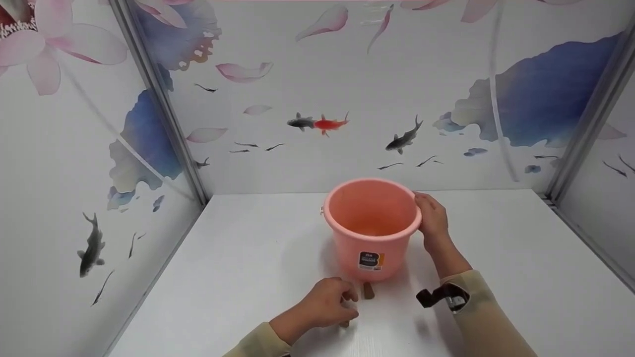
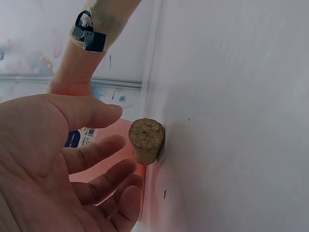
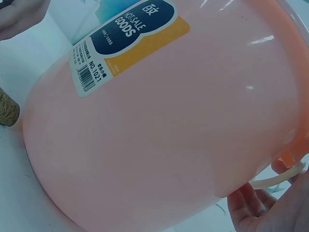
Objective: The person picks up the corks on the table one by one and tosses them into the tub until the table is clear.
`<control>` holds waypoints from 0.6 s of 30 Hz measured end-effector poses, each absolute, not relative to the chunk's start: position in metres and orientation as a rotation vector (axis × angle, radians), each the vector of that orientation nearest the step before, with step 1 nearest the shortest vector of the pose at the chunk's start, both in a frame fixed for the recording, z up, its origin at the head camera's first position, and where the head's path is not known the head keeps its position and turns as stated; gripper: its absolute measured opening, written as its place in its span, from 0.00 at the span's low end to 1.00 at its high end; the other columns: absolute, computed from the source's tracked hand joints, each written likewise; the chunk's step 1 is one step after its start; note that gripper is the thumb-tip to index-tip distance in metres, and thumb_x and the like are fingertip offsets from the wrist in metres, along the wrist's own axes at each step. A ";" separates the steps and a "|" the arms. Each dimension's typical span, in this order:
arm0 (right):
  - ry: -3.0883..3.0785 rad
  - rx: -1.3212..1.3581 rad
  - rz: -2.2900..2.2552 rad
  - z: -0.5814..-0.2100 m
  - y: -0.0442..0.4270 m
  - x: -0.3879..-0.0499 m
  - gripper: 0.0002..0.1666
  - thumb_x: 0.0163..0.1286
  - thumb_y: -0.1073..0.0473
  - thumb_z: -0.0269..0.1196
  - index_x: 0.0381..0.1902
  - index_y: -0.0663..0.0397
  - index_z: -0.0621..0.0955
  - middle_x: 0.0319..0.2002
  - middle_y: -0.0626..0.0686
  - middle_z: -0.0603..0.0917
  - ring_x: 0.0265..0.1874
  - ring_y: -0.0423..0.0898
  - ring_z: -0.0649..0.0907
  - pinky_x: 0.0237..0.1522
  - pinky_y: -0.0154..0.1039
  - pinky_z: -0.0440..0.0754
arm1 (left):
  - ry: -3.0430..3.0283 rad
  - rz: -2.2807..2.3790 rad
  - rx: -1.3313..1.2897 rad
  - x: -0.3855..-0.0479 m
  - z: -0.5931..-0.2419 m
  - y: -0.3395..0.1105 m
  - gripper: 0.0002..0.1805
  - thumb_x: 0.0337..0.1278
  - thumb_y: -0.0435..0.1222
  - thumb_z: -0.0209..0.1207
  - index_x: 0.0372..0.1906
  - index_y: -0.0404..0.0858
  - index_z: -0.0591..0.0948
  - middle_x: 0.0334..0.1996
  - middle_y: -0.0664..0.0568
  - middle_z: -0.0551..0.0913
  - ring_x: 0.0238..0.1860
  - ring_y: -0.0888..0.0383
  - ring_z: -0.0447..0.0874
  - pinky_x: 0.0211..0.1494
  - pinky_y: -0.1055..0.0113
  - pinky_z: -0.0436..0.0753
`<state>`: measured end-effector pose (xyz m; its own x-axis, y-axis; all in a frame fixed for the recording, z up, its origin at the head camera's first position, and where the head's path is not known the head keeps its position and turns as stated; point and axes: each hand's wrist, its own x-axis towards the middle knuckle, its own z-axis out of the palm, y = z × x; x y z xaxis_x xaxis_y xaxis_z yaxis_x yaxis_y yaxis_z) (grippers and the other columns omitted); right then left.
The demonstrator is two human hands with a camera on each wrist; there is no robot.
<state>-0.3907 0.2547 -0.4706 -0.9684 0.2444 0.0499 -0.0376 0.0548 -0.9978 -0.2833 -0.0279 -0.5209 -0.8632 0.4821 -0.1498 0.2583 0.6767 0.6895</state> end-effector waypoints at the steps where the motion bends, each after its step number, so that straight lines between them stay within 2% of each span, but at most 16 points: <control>1: -2.123 -0.213 2.014 -0.470 0.255 -0.391 0.29 0.85 0.42 0.50 0.68 0.52 0.81 0.55 0.48 0.86 0.47 0.39 0.86 0.49 0.35 0.88 | 2.571 0.983 0.586 -0.283 -0.521 -0.028 0.09 0.53 0.38 0.75 0.38 0.44 0.87 0.35 0.58 0.83 0.37 0.62 0.79 0.43 0.67 0.81; 8: -2.128 -0.206 2.023 -0.469 0.255 -0.391 0.30 0.85 0.42 0.50 0.71 0.53 0.79 0.62 0.55 0.84 0.47 0.38 0.86 0.48 0.35 0.88 | 2.598 0.941 0.612 -0.282 -0.525 -0.027 0.09 0.52 0.38 0.75 0.37 0.45 0.87 0.33 0.57 0.82 0.35 0.64 0.76 0.41 0.68 0.79; 15: -2.082 -0.191 2.061 -0.471 0.258 -0.391 0.29 0.85 0.45 0.51 0.70 0.56 0.80 0.49 0.44 0.88 0.43 0.37 0.86 0.45 0.33 0.87 | 2.652 0.904 0.677 -0.283 -0.530 -0.027 0.09 0.47 0.36 0.75 0.35 0.45 0.87 0.30 0.59 0.81 0.34 0.66 0.73 0.42 0.70 0.77; 18: -2.096 -0.199 2.057 -0.470 0.258 -0.392 0.30 0.85 0.43 0.50 0.71 0.54 0.79 0.57 0.50 0.87 0.45 0.37 0.85 0.47 0.32 0.87 | 2.659 0.887 0.693 -0.284 -0.530 -0.027 0.10 0.46 0.36 0.76 0.35 0.46 0.87 0.30 0.60 0.80 0.34 0.66 0.73 0.41 0.70 0.76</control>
